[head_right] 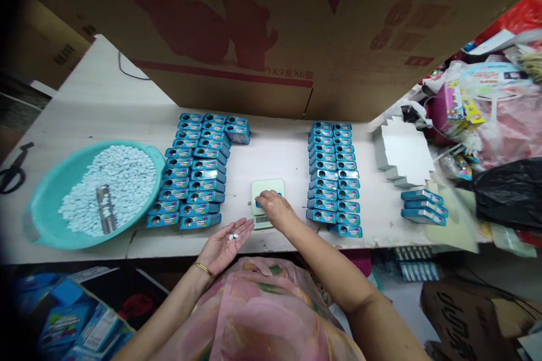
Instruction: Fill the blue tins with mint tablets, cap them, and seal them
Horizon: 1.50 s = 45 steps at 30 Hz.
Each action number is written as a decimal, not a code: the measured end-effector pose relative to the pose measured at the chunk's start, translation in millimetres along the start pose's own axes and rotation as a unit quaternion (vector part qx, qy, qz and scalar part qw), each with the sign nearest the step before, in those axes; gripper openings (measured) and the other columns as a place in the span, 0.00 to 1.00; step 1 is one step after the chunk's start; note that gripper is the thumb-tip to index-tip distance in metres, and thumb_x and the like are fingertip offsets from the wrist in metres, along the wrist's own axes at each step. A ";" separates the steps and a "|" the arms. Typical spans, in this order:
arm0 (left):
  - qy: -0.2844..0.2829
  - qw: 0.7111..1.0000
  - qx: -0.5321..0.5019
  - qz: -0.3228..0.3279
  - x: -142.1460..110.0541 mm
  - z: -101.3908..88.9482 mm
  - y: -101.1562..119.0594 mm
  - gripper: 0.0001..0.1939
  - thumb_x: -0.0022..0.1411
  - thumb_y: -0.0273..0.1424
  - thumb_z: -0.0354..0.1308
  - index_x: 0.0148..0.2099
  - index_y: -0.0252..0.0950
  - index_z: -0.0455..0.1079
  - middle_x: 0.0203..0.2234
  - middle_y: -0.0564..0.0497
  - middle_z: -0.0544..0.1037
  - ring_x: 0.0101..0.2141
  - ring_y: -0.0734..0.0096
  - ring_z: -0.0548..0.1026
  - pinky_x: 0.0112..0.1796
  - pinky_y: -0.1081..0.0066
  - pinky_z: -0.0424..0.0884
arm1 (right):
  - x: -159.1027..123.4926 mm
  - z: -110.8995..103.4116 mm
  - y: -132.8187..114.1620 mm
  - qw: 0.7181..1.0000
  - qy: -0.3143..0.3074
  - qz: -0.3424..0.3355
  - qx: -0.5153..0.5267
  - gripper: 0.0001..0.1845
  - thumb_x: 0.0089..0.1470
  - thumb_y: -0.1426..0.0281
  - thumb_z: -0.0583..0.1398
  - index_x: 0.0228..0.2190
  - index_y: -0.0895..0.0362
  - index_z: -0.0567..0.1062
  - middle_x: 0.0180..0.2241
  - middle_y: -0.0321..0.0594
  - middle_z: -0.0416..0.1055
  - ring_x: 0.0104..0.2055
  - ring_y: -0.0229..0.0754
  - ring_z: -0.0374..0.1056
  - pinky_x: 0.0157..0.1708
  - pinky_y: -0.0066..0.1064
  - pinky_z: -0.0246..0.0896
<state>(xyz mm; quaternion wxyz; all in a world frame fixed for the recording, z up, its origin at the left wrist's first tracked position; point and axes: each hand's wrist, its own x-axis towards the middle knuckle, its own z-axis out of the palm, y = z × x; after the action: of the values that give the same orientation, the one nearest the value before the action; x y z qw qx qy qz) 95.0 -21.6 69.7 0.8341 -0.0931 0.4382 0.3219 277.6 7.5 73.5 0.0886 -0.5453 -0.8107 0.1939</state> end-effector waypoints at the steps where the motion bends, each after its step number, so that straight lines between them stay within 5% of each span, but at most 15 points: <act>1: 0.002 1.000 0.000 -0.001 -0.5 -1.8 -1.1 0.13 0.53 0.23 0.49 0.41 0.22 0.64 0.42 0.34 0.69 0.47 0.58 0.64 0.43 0.68 0.67 | 0.2 0.7 0.7 1.000 0.011 0.000 0.012 0.12 0.52 0.76 0.49 0.38 0.57 0.68 0.36 0.41 0.66 0.38 0.39 0.59 0.36 0.28 0.57; 7: -0.004 1.000 -0.005 -0.010 -2.2 -10.0 -4.3 0.12 0.54 0.25 0.48 0.40 0.24 0.65 0.40 0.37 0.71 0.45 0.61 0.67 0.42 0.68 0.67 | -11.6 3.1 -14.0 0.980 0.146 0.030 0.134 0.15 0.54 0.77 0.45 0.39 0.57 0.67 0.37 0.42 0.66 0.41 0.36 0.61 0.41 0.29 0.57; 12: -0.047 0.998 -0.016 -0.040 -3.3 -17.3 -10.1 0.15 0.56 0.30 0.46 0.42 0.26 0.65 0.32 0.42 0.74 0.37 0.67 0.72 0.41 0.68 0.66 | -30.6 27.1 -63.1 0.990 -0.002 -0.127 0.057 0.13 0.52 0.74 0.50 0.41 0.57 0.65 0.37 0.41 0.65 0.41 0.39 0.59 0.39 0.30 0.57; 15: -0.057 0.995 -0.011 -0.076 -6.2 -22.2 -13.5 0.20 0.57 0.35 0.44 0.48 0.27 0.61 0.39 0.40 0.72 0.42 0.63 0.69 0.43 0.65 0.64 | -33.6 46.8 -80.1 0.988 -0.061 -0.140 -0.016 0.11 0.50 0.76 0.51 0.38 0.59 0.66 0.35 0.41 0.65 0.38 0.41 0.59 0.35 0.32 0.58; 20: -0.032 0.997 0.008 -0.071 -12.4 -28.5 -13.5 0.22 0.58 0.36 0.42 0.51 0.29 0.59 0.41 0.40 0.71 0.43 0.61 0.68 0.44 0.61 0.63 | -34.6 56.5 -81.8 0.982 -0.072 -0.175 -0.010 0.08 0.50 0.76 0.51 0.35 0.60 0.66 0.36 0.39 0.65 0.38 0.38 0.59 0.34 0.28 0.57; 27: -0.059 0.997 0.008 -0.058 -16.9 -26.9 -10.4 0.18 0.57 0.36 0.45 0.43 0.30 0.65 0.38 0.40 0.72 0.43 0.60 0.68 0.44 0.61 0.63 | -29.9 37.8 -69.4 0.989 -0.034 -0.142 0.027 0.05 0.51 0.74 0.52 0.32 0.59 0.66 0.31 0.39 0.65 0.32 0.37 0.60 0.30 0.26 0.58; 31: -0.026 0.999 0.025 0.014 -22.0 -27.5 6.6 0.15 0.56 0.34 0.47 0.41 0.30 0.66 0.41 0.39 0.71 0.44 0.61 0.67 0.44 0.63 0.64 | -20.1 12.5 -32.9 0.996 0.067 -0.031 0.047 0.06 0.52 0.74 0.49 0.30 0.59 0.66 0.30 0.41 0.65 0.35 0.38 0.60 0.35 0.28 0.58; 35: 0.052 0.985 0.068 0.152 -35.5 -29.6 44.8 0.11 0.55 0.29 0.48 0.38 0.31 0.68 0.37 0.42 0.73 0.41 0.64 0.70 0.41 0.66 0.66 | -12.3 -0.8 -3.1 0.994 0.089 0.034 0.045 0.07 0.52 0.74 0.50 0.31 0.58 0.67 0.30 0.41 0.65 0.34 0.39 0.62 0.35 0.29 0.59; 41: 0.160 0.896 0.128 0.394 -59.3 -48.3 115.1 0.07 0.50 0.30 0.53 0.33 0.34 0.68 0.27 0.49 0.75 0.33 0.70 0.73 0.38 0.68 0.68 | -17.4 -5.3 7.1 0.983 0.143 0.027 0.113 0.09 0.53 0.73 0.49 0.35 0.57 0.67 0.33 0.40 0.67 0.37 0.37 0.64 0.38 0.28 0.59; 45: 0.226 0.862 0.136 0.434 -60.8 -72.3 143.7 0.06 0.49 0.29 0.55 0.33 0.35 0.68 0.24 0.51 0.75 0.30 0.71 0.73 0.39 0.67 0.68 | -26.6 -9.6 13.5 0.972 0.186 0.061 0.133 0.09 0.53 0.72 0.50 0.34 0.55 0.69 0.32 0.39 0.68 0.35 0.38 0.64 0.36 0.29 0.60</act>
<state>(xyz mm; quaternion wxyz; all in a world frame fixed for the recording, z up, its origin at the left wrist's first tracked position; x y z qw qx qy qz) -67.3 30.6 92.7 0.4926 0.1509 0.6503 0.5582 302.9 -10.4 78.5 0.2975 -0.6033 -0.7123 0.2004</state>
